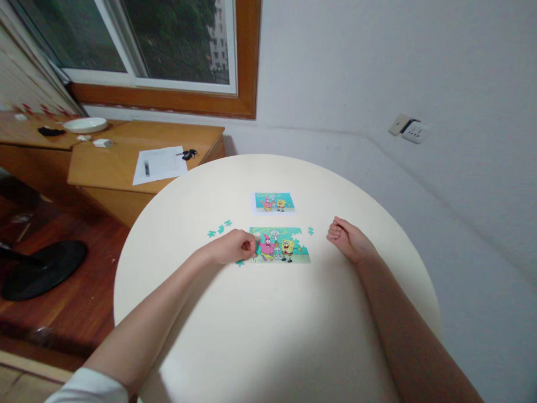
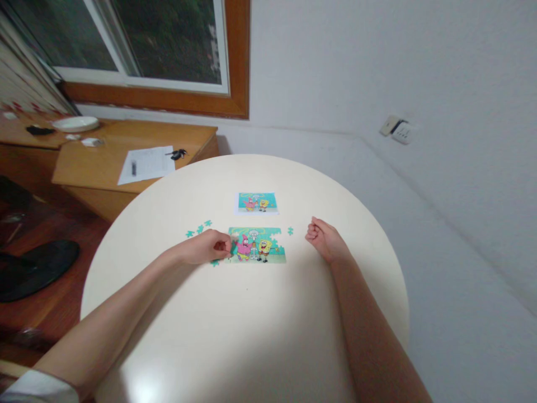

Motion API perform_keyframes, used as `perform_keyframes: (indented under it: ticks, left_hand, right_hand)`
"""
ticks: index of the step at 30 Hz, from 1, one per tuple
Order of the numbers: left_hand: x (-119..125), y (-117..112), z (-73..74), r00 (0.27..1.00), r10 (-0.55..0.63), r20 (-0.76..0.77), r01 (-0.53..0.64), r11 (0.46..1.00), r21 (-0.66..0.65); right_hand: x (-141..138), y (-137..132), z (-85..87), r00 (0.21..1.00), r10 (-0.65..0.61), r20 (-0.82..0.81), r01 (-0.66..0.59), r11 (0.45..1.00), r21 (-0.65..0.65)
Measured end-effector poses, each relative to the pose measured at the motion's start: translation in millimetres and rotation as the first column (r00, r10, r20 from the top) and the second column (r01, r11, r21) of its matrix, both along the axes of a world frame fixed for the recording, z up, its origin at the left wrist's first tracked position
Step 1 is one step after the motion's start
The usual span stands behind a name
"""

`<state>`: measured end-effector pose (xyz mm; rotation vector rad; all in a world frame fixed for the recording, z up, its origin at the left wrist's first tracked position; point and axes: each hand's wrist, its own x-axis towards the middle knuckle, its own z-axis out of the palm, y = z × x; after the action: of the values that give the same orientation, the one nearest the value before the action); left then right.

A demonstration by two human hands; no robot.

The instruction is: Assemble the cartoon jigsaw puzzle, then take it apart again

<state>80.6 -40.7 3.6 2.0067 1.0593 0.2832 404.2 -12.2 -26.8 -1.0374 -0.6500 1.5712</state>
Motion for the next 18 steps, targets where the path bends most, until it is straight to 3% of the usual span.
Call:
perform_keyframes:
  ticks: [18]
  left_hand:
    - [5.2,-5.6,4.2,0.993,-0.011,-0.116,0.019,0.997,0.071]
  right_hand:
    - [-1.0,-1.4,0.8,0.999,-0.023,-0.030,0.022,1.000,-0.017]
